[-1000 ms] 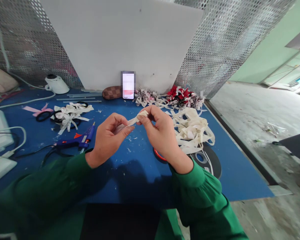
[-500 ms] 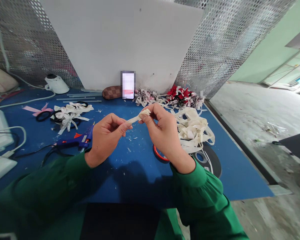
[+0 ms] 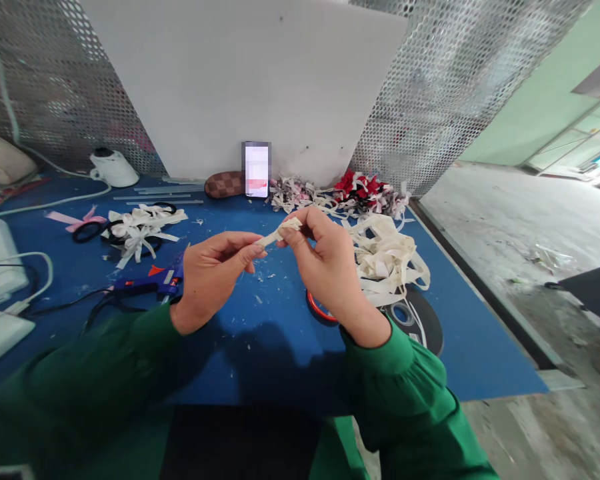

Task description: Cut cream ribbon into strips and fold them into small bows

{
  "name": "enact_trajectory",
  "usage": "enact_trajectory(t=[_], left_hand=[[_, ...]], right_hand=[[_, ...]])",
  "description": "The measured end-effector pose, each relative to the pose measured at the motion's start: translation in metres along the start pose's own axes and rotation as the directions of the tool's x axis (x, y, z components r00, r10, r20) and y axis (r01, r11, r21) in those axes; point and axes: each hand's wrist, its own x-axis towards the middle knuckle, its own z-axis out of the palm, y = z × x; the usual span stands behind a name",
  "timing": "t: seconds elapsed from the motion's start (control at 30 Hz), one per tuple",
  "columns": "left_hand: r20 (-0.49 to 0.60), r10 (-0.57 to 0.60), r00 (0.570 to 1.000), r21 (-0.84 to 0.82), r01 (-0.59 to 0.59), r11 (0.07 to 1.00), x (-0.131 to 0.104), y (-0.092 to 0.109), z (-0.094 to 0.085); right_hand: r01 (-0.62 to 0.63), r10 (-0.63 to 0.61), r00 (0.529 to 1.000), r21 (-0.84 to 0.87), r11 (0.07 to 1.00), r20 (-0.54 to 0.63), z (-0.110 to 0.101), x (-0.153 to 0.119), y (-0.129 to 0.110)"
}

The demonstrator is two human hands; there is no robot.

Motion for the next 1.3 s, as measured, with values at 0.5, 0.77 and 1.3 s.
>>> enact_trajectory(t=[0.5, 0.77, 1.3], left_hand=[[-0.005, -0.015, 1.0, -0.02, 0.015, 1.0, 0.003, -0.002, -0.002], [0.02, -0.009, 1.0, -0.129, 0.012, 0.992, 0.001, -0.004, 0.0], [0.056, 0.076, 0.996, -0.075, -0.071, 0.995, -0.004, -0.003, -0.002]], right_hand=[[-0.057, 0.029, 0.99, 0.205, 0.977, 0.139, 0.014, -0.006, -0.002], [0.068, -0.068, 0.998, 0.027, 0.997, -0.012, 0.023, -0.008, 0.002], [0.117, -0.121, 0.991, -0.071, 0.991, -0.055, 0.024, -0.005, 0.005]])
